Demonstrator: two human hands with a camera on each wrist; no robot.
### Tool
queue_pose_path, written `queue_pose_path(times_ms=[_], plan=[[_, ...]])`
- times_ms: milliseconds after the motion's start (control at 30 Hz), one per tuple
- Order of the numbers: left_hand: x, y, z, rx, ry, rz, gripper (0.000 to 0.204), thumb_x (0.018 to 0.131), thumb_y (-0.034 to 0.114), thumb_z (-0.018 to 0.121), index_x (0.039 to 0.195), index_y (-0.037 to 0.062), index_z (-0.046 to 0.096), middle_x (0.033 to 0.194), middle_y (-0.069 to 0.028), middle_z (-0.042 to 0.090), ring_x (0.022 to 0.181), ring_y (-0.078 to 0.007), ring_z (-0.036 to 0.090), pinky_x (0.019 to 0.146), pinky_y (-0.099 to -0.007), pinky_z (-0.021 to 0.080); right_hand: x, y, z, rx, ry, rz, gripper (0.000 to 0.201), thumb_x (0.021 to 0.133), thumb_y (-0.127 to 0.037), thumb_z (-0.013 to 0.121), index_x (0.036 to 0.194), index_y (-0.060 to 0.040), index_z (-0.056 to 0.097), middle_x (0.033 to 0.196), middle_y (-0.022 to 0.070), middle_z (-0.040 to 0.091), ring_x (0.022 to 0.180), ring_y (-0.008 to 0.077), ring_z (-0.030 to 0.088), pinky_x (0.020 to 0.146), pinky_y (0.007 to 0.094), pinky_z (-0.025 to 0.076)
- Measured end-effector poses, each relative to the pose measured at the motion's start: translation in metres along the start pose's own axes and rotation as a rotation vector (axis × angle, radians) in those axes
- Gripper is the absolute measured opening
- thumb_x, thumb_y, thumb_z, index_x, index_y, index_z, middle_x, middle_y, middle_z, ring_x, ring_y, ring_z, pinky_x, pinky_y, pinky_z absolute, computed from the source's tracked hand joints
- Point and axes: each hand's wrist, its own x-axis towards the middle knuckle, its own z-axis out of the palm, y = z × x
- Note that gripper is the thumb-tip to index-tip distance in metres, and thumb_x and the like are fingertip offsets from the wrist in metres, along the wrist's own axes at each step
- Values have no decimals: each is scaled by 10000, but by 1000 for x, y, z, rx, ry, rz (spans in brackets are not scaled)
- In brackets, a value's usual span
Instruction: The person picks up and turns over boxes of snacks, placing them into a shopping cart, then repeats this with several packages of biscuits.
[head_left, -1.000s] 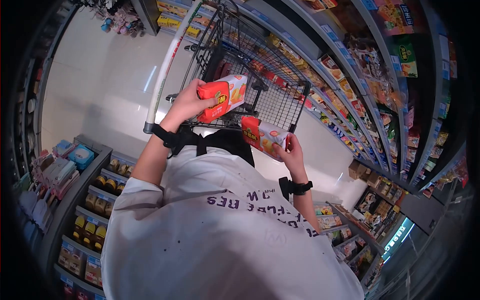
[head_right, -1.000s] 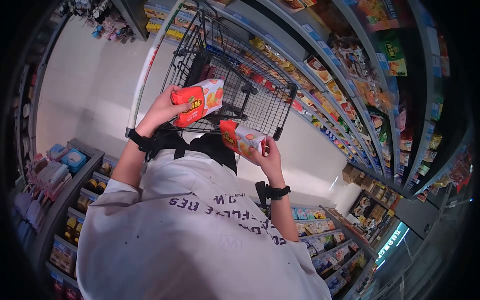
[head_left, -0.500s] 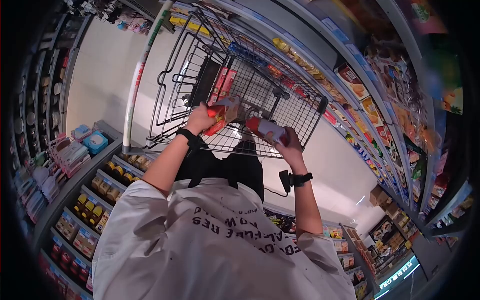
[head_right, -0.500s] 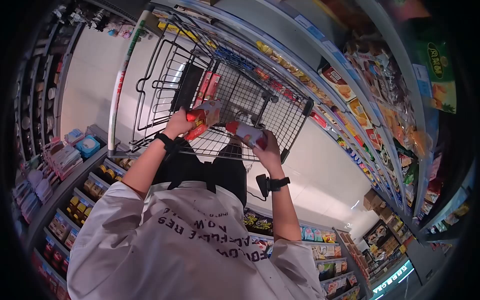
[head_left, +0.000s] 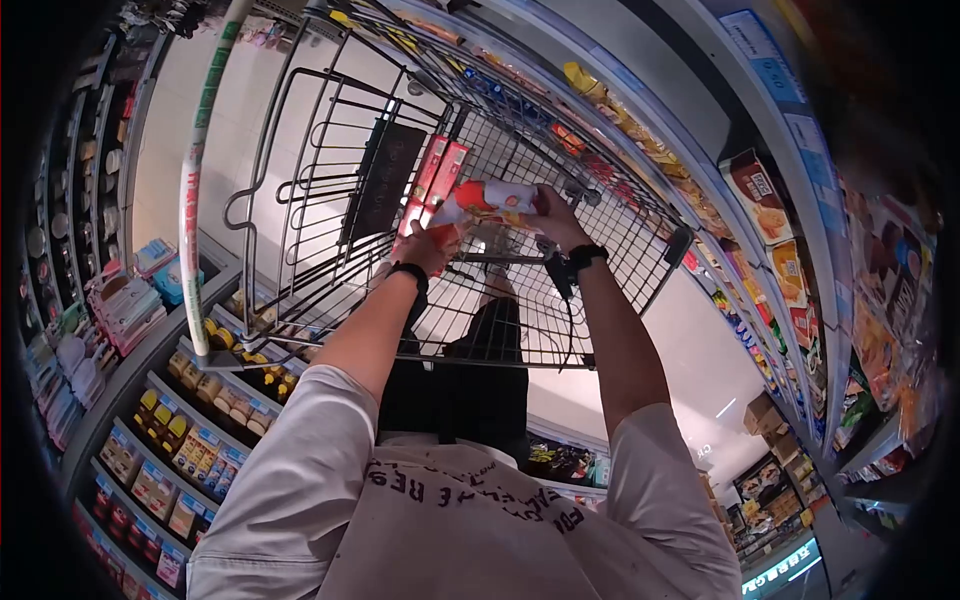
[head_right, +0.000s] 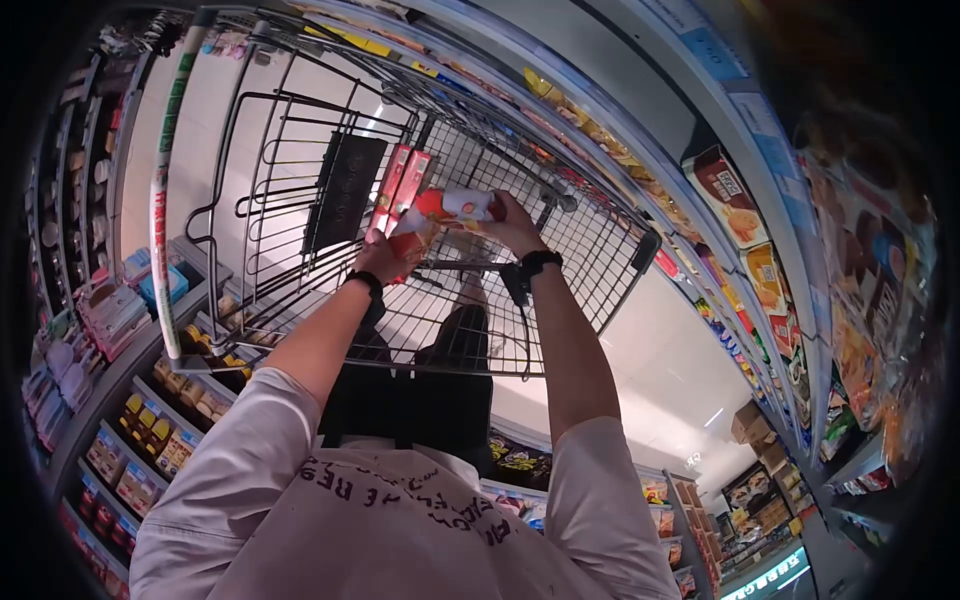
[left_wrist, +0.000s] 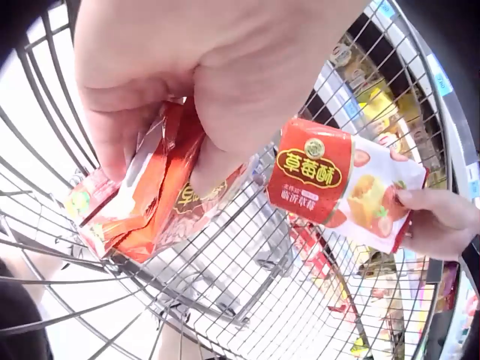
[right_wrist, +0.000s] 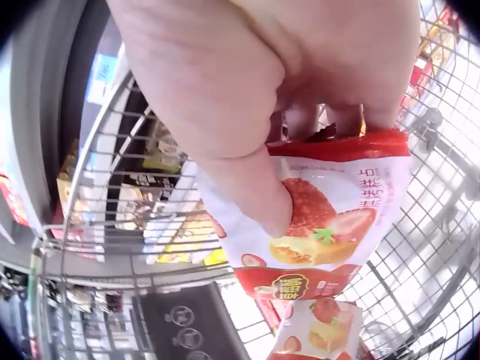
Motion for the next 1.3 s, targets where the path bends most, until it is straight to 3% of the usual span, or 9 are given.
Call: queue_pose_path(times_ms=[200, 367, 567, 767, 867, 1033, 1200, 1267, 1300], plan=[[17, -27, 42, 339, -125, -18, 832, 811, 675, 513, 1356, 74, 330, 1236, -187, 583, 1130, -334, 591, 934, -454, 476, 48, 24, 2, 3, -178, 61, 670, 718, 73, 704, 1325, -34, 443, 1205, 63, 563, 1131, 166, 534, 967, 274, 432], [20, -9, 23, 346, -153, -38, 677, 712, 576, 706, 1147, 69, 591, 1129, -111, 656, 1059, -244, 641, 859, -385, 531, 63, -13, -6, -54, -217, 29, 607, 708, 150, 647, 1265, -68, 545, 1179, 40, 599, 1089, 145, 562, 947, 265, 449], [22, -24, 37, 237, -118, -67, 737, 652, 611, 744, 1129, 73, 581, 1086, -122, 668, 1011, -252, 658, 838, -384, 540, 102, -33, -2, -77, -314, -77, 583, 705, 146, 658, 1241, -72, 585, 1196, 29, 599, 1090, 134, 564, 942, 259, 453], [24, -40, 57, 102, -66, -5, 546, 730, 383, 742, 1111, 55, 527, 994, -162, 677, 946, -331, 661, 803, -430, 538, 138, -8, 8, -169, -277, -94, 514, 756, 71, 647, 1249, -60, 582, 1146, 40, 638, 1036, 149, 606, 892, 265, 476], [13, -38, 61, -11, 10, -83, 524, 727, 311, 744, 1105, 39, 503, 943, -201, 669, 938, -356, 654, 813, -443, 529, 153, 37, 17, -506, 58, -220, 524, 770, -14, 656, 1283, -46, 551, 1108, 46, 652, 987, 162, 621, 863, 280, 481], [15, -48, 78, -92, -2, -136, 828, 677, 489, 768, 1223, 3, 380, 1105, -237, 608, 985, -413, 625, 854, -492, 505, 153, 40, 37, 81, 190, -113, 630, 744, -151, 708, 1305, 22, 478, 1113, 115, 621, 995, 218, 612, 856, 321, 482], [41, -50, 88, 154, 217, -83, 875, 645, 578, 719, 1224, -34, 481, 1068, -242, 630, 1027, -373, 622, 887, -432, 502, 146, 20, 61, 61, 331, 99, 547, 768, -229, 716, 1206, 27, 512, 1087, 127, 622, 951, 224, 625, 815, 336, 506], [36, -38, 43, 79, -173, -26, 723, 652, 552, 727, 1117, 11, 609, 993, -194, 673, 976, -328, 652, 857, -416, 518, 158, 41, 57, -138, 310, 43, 518, 792, -259, 705, 1199, -1, 516, 1049, 127, 634, 875, 230, 648, 726, 342, 537], [33, -36, 34, 78, -202, -8, 608, 638, 518, 747, 1024, 54, 671, 950, -159, 691, 931, -299, 668, 824, -405, 529, 153, 34, 59, -89, 311, 47, 472, 825, -262, 686, 1199, -25, 520, 1021, 127, 641, 830, 228, 661, 632, 343, 555]])
